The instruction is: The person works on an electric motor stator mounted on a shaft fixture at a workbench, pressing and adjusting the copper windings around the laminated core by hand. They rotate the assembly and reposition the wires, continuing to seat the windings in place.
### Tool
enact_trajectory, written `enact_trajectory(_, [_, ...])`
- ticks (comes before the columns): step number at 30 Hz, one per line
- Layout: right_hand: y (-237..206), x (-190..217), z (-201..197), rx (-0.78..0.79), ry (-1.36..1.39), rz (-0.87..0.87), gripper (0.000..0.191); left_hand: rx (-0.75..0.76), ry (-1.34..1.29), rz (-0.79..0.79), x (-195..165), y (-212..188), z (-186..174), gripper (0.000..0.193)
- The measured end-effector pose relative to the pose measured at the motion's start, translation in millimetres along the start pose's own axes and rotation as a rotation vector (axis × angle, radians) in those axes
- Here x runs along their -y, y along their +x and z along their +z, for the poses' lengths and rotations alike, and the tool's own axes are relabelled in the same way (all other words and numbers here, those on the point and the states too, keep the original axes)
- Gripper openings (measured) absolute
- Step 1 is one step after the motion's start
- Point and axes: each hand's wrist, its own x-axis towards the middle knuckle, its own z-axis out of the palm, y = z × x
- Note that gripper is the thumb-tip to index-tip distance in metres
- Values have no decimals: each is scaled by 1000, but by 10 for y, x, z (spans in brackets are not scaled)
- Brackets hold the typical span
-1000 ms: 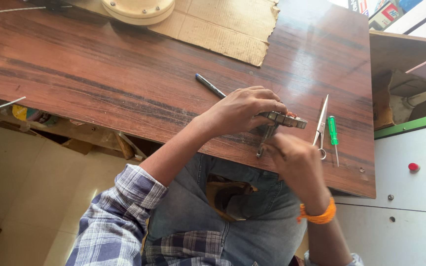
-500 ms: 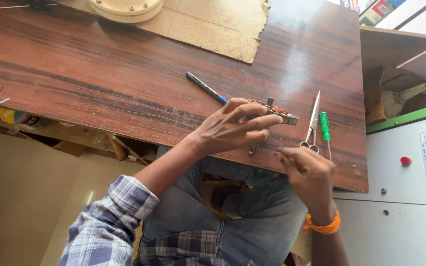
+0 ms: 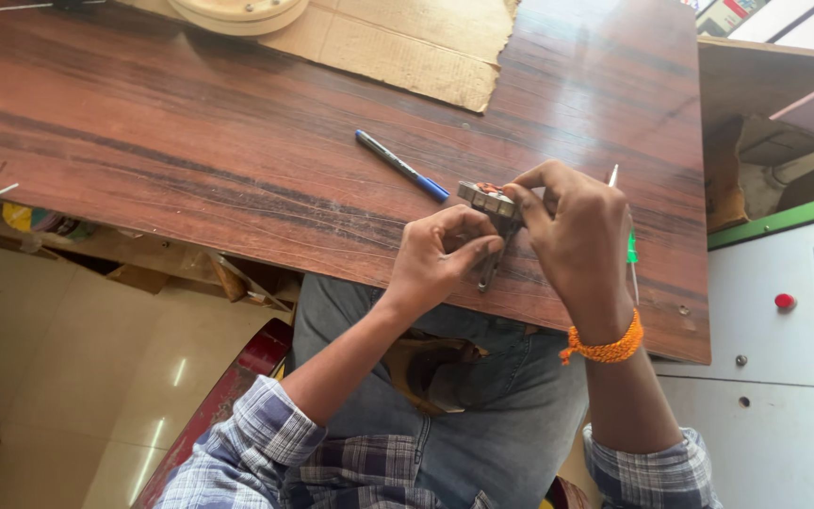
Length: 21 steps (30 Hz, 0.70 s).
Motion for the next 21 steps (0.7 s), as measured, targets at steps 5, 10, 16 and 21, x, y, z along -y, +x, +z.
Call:
enact_trajectory(5, [183, -172, -32, 226, -28, 247, 12, -87, -140, -130, 94, 17, 61, 14])
enact_trajectory(10, [318, -478, -31, 258, -14, 294, 13, -190, -79, -319, 83, 65, 197, 12])
enact_trajectory(16, [263, -736, -70, 168, -31, 317, 14, -321, 418, 195, -138, -48, 254, 12])
enact_trajectory(21, [102, -868, -212, 140, 66, 411, 16, 104, 847, 971, -227, 433, -64, 63])
